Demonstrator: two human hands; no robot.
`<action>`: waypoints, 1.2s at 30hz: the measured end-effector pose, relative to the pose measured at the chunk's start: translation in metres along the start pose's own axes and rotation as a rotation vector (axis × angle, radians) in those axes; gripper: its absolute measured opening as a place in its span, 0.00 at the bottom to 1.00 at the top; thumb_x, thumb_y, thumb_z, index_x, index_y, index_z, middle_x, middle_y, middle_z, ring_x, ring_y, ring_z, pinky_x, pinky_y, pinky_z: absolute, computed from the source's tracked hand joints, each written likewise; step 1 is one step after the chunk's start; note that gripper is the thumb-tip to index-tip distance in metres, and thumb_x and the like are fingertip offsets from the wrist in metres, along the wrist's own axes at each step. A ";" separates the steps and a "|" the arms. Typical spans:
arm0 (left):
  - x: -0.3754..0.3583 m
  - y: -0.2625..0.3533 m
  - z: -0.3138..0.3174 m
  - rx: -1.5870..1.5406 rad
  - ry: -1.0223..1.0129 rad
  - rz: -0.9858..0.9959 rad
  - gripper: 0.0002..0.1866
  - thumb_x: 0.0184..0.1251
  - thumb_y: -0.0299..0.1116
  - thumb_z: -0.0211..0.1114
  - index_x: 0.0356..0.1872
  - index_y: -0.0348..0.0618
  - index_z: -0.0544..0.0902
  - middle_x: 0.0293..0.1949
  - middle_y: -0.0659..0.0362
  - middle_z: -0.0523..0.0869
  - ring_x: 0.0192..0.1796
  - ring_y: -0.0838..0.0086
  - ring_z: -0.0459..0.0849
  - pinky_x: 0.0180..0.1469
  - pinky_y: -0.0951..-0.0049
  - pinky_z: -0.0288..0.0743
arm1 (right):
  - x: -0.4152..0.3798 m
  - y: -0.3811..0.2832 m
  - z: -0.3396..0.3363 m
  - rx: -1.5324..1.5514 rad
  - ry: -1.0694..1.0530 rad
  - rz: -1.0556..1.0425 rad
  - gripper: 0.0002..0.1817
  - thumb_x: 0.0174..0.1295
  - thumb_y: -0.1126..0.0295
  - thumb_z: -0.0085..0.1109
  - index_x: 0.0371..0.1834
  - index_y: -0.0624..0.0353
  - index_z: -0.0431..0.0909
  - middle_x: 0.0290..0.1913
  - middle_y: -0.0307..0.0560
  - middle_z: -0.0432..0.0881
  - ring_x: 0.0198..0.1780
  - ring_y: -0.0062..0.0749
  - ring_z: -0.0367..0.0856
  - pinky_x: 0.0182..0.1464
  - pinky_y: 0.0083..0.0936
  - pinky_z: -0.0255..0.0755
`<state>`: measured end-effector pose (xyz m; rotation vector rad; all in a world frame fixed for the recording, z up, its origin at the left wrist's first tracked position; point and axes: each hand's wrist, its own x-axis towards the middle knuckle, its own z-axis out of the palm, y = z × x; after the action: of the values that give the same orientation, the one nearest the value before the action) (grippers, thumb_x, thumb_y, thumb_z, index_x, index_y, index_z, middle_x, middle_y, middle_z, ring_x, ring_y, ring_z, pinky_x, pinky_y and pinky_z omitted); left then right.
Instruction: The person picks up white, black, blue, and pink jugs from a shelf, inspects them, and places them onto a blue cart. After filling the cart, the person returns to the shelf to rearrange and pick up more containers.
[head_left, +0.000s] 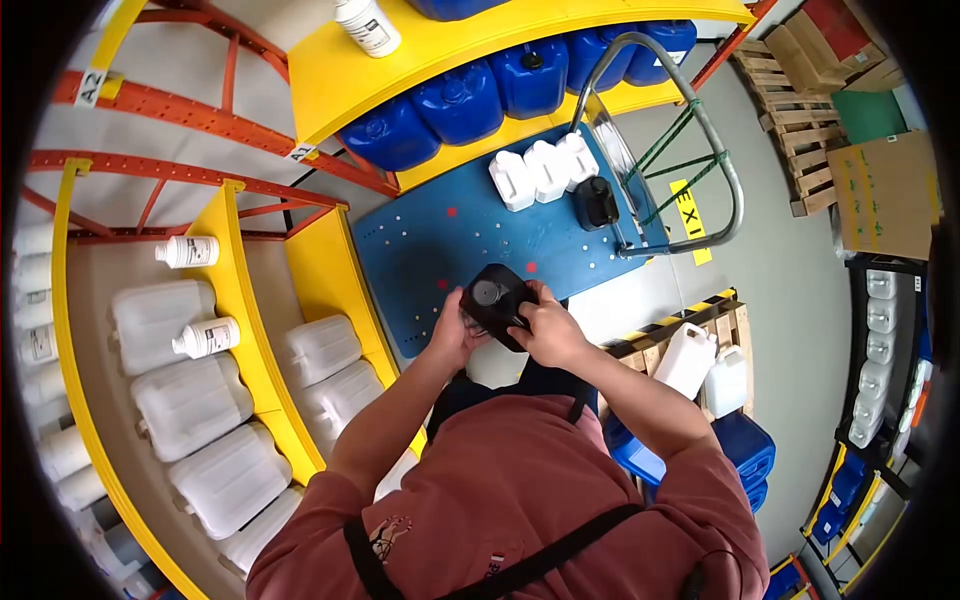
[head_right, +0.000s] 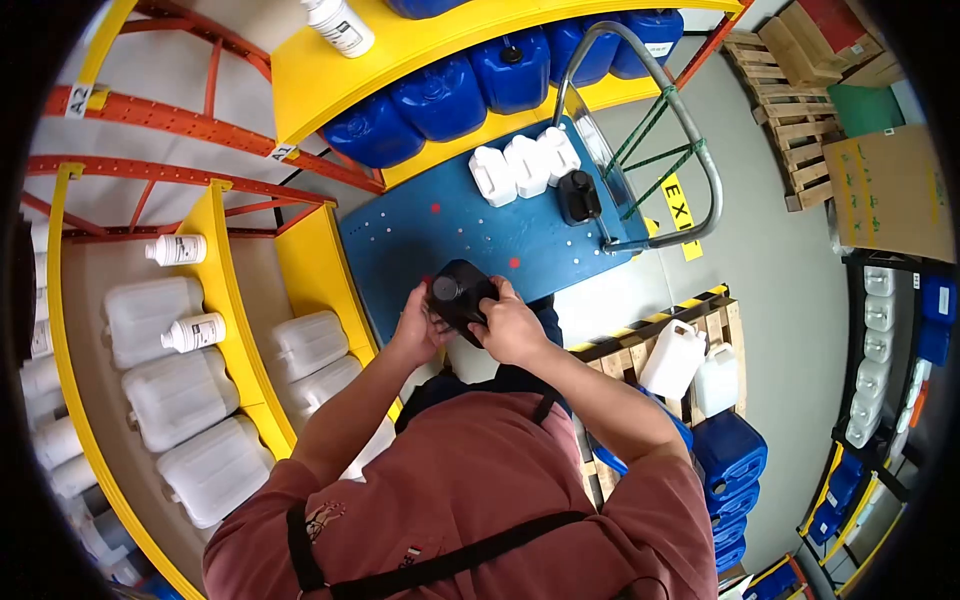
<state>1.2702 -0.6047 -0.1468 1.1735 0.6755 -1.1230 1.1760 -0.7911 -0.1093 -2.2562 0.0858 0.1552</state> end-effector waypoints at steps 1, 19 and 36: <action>0.010 0.005 0.018 -0.032 0.089 -0.038 0.31 0.77 0.58 0.45 0.71 0.51 0.66 0.70 0.51 0.72 0.65 0.53 0.78 0.65 0.55 0.72 | 0.012 0.028 -0.001 0.037 -0.004 0.100 0.17 0.58 0.62 0.69 0.40 0.67 0.82 0.66 0.74 0.66 0.58 0.67 0.77 0.61 0.45 0.74; 0.106 -0.047 -0.075 0.350 0.422 -0.214 0.25 0.76 0.45 0.55 0.67 0.41 0.72 0.59 0.53 0.81 0.59 0.64 0.81 0.60 0.62 0.76 | 0.171 0.392 0.112 -0.010 0.111 0.658 0.15 0.60 0.65 0.67 0.44 0.64 0.83 0.70 0.59 0.65 0.64 0.61 0.72 0.65 0.44 0.71; 0.096 -0.042 -0.082 0.493 0.436 -0.162 0.22 0.77 0.37 0.56 0.66 0.38 0.74 0.60 0.54 0.82 0.60 0.66 0.82 0.60 0.65 0.77 | 0.185 0.425 0.169 -0.065 0.448 0.859 0.18 0.61 0.66 0.65 0.53 0.62 0.80 0.58 0.62 0.73 0.59 0.58 0.73 0.61 0.42 0.71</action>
<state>1.2747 -0.5575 -0.2715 1.8452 0.8633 -1.2185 1.2967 -0.9324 -0.5661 -2.1354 1.2974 0.0977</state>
